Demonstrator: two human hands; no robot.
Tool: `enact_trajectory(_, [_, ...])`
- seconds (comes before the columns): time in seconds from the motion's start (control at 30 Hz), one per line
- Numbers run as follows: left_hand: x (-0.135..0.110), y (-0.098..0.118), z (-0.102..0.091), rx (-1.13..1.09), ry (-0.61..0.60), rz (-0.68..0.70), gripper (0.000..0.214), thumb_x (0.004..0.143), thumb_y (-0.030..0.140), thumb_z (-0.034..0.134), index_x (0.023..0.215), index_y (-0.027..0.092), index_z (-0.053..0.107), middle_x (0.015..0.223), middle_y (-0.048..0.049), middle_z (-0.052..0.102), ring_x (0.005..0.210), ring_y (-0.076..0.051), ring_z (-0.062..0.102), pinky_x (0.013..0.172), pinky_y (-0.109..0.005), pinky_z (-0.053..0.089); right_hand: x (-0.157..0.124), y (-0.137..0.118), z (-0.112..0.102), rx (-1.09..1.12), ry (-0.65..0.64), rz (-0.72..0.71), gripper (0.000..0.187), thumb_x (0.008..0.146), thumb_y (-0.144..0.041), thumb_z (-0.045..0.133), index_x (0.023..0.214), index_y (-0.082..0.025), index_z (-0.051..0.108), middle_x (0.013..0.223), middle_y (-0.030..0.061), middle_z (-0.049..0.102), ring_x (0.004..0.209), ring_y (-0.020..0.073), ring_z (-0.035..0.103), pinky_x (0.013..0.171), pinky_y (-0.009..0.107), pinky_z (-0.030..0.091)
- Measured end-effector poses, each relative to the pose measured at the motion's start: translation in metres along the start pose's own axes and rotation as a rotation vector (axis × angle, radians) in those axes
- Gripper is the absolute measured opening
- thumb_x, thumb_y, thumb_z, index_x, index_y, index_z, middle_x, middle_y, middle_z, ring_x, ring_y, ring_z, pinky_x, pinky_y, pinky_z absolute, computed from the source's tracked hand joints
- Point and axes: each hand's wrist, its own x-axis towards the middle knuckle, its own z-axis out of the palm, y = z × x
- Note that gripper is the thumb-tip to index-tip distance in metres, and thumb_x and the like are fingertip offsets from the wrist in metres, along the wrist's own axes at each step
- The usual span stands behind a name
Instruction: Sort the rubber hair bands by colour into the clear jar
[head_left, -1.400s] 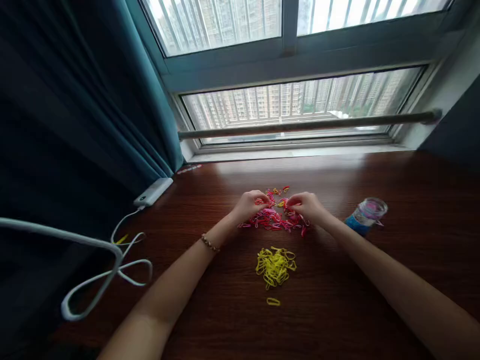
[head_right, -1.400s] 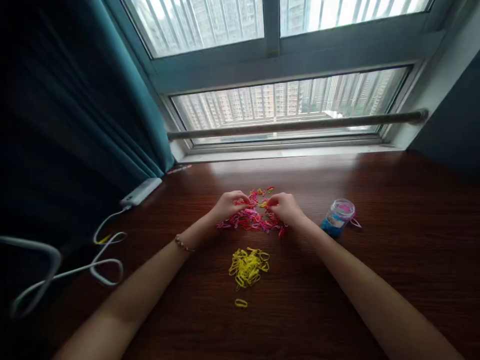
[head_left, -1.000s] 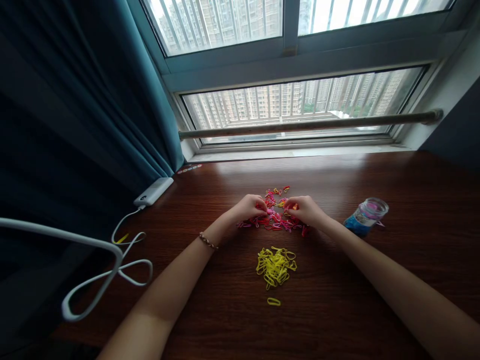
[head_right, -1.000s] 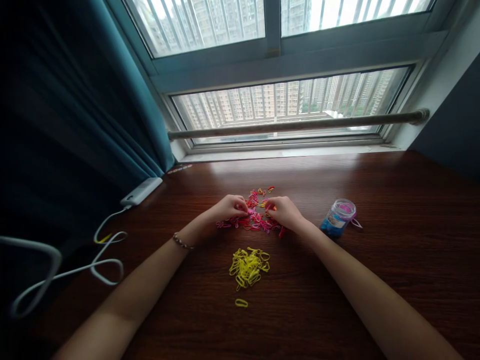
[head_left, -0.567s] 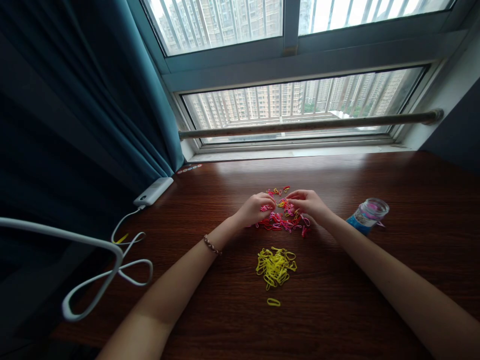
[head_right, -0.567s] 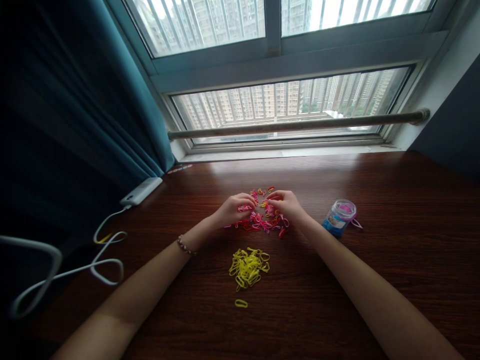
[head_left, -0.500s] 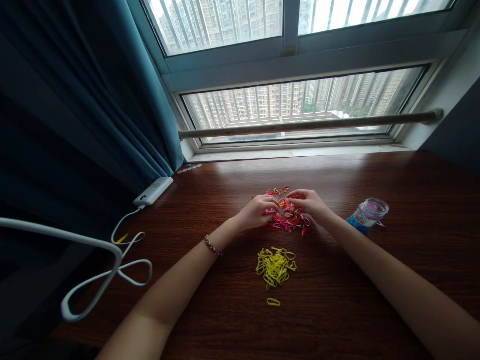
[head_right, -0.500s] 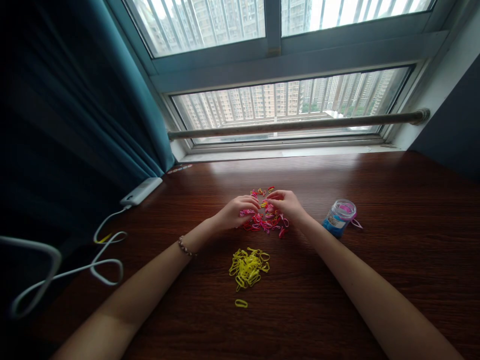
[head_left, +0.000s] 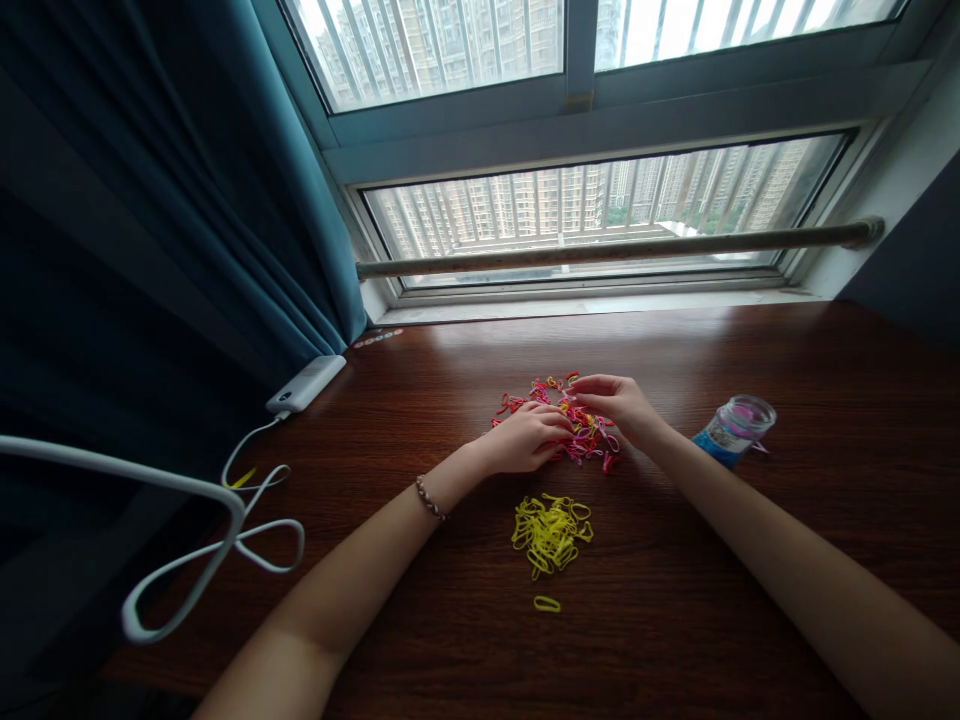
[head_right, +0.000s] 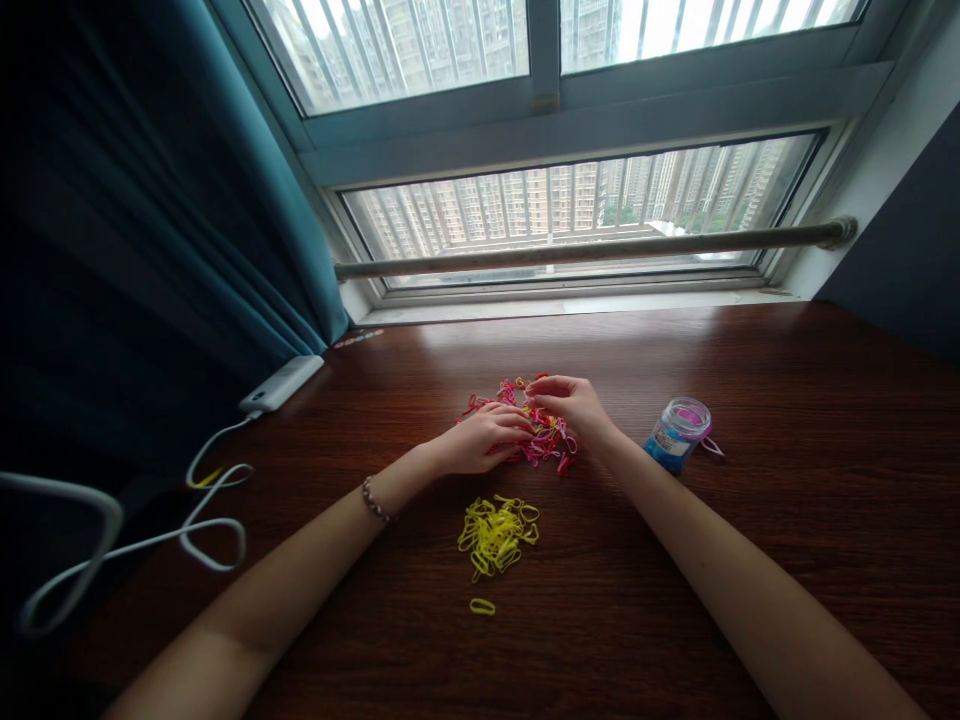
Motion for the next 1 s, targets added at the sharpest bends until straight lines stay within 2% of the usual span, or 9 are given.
enact_trajectory(0.03, [0.000, -0.002, 0.001, -0.004, 0.011, -0.003, 0.021, 0.083, 0.021, 0.046, 0.096, 0.022, 0.062, 0.106, -0.0045, 0.061, 0.104, -0.018, 0.050, 0.096, -0.035, 0.032, 0.001, 0.000, 0.000, -0.054, -0.013, -0.022, 0.031, 0.061, -0.030, 0.069, 0.087, -0.014, 0.065, 0.088, 0.0071, 0.068, 0.074, 0.0167, 0.064, 0.066, 0.027, 0.051])
enact_trajectory(0.1, [0.000, -0.007, 0.003, -0.019, 0.034, -0.004, 0.019, 0.082, 0.020, 0.047, 0.093, 0.020, 0.063, 0.100, -0.0055, 0.062, 0.100, -0.018, 0.052, 0.093, -0.034, 0.035, 0.003, 0.001, -0.002, -0.319, 0.010, -0.056, 0.026, 0.068, -0.029, 0.062, 0.089, -0.015, 0.066, 0.089, 0.0062, 0.068, 0.072, 0.0158, 0.064, 0.064, 0.026, 0.051])
enact_trajectory(0.2, [0.000, -0.012, 0.005, -0.056, 0.055, 0.001, 0.019, 0.082, 0.016, 0.047, 0.089, 0.019, 0.064, 0.093, -0.0063, 0.064, 0.094, -0.017, 0.054, 0.088, -0.032, 0.039, 0.006, 0.002, -0.007, -0.765, 0.063, -0.057, 0.016, 0.067, -0.021, 0.059, 0.080, -0.017, 0.069, 0.076, 0.0029, 0.069, 0.066, 0.0141, 0.063, 0.060, 0.022, 0.048])
enact_trajectory(0.3, [0.001, -0.012, 0.005, -0.086, 0.073, -0.014, 0.019, 0.081, 0.017, 0.047, 0.089, 0.018, 0.064, 0.092, -0.0070, 0.064, 0.091, -0.017, 0.055, 0.086, -0.031, 0.041, 0.005, 0.000, -0.011, -0.930, 0.088, -0.008, 0.011, 0.060, -0.017, 0.063, 0.068, -0.019, 0.070, 0.065, 0.0029, 0.067, 0.063, 0.0153, 0.062, 0.055, 0.021, 0.043])
enact_trajectory(0.4, [0.001, -0.009, 0.004, -0.106, 0.101, -0.030, 0.018, 0.080, 0.020, 0.051, 0.093, 0.017, 0.063, 0.096, -0.0084, 0.064, 0.093, -0.018, 0.056, 0.087, -0.033, 0.041, 0.001, -0.004, -0.012, -1.046, 0.134, 0.046, 0.005, 0.058, -0.023, 0.066, 0.062, -0.021, 0.069, 0.063, 0.0047, 0.066, 0.062, 0.0164, 0.060, 0.050, 0.021, 0.038])
enact_trajectory(0.53, [0.001, -0.007, 0.004, -0.134, 0.064, 0.038, 0.019, 0.081, 0.020, 0.051, 0.094, 0.018, 0.063, 0.100, -0.0077, 0.064, 0.098, -0.018, 0.056, 0.092, -0.032, 0.039, -0.003, -0.005, -0.009, -1.120, 0.127, 0.100, 0.007, 0.053, -0.026, 0.071, 0.057, -0.022, 0.068, 0.061, 0.0049, 0.065, 0.061, 0.0173, 0.060, 0.049, 0.022, 0.035])
enact_trajectory(0.7, [0.000, -0.007, 0.004, -0.071, 0.022, 0.023, 0.018, 0.082, 0.019, 0.048, 0.090, 0.019, 0.065, 0.099, -0.0058, 0.064, 0.097, -0.018, 0.056, 0.094, -0.033, 0.037, 0.001, 0.002, -0.010, -1.081, 0.059, 0.081, 0.006, 0.058, -0.023, 0.066, 0.061, -0.023, 0.070, 0.064, 0.0035, 0.067, 0.063, 0.0167, 0.060, 0.054, 0.022, 0.038])
enact_trajectory(1.0, [0.000, -0.010, 0.006, -0.102, 0.105, -0.048, 0.019, 0.081, 0.018, 0.048, 0.094, 0.015, 0.062, 0.100, -0.0094, 0.061, 0.093, -0.017, 0.055, 0.085, -0.029, 0.043, 0.007, 0.000, -0.014, -0.903, 0.096, 0.087, 0.014, 0.059, -0.025, 0.065, 0.069, -0.017, 0.071, 0.064, 0.0032, 0.068, 0.061, 0.0154, 0.061, 0.052, 0.021, 0.041])
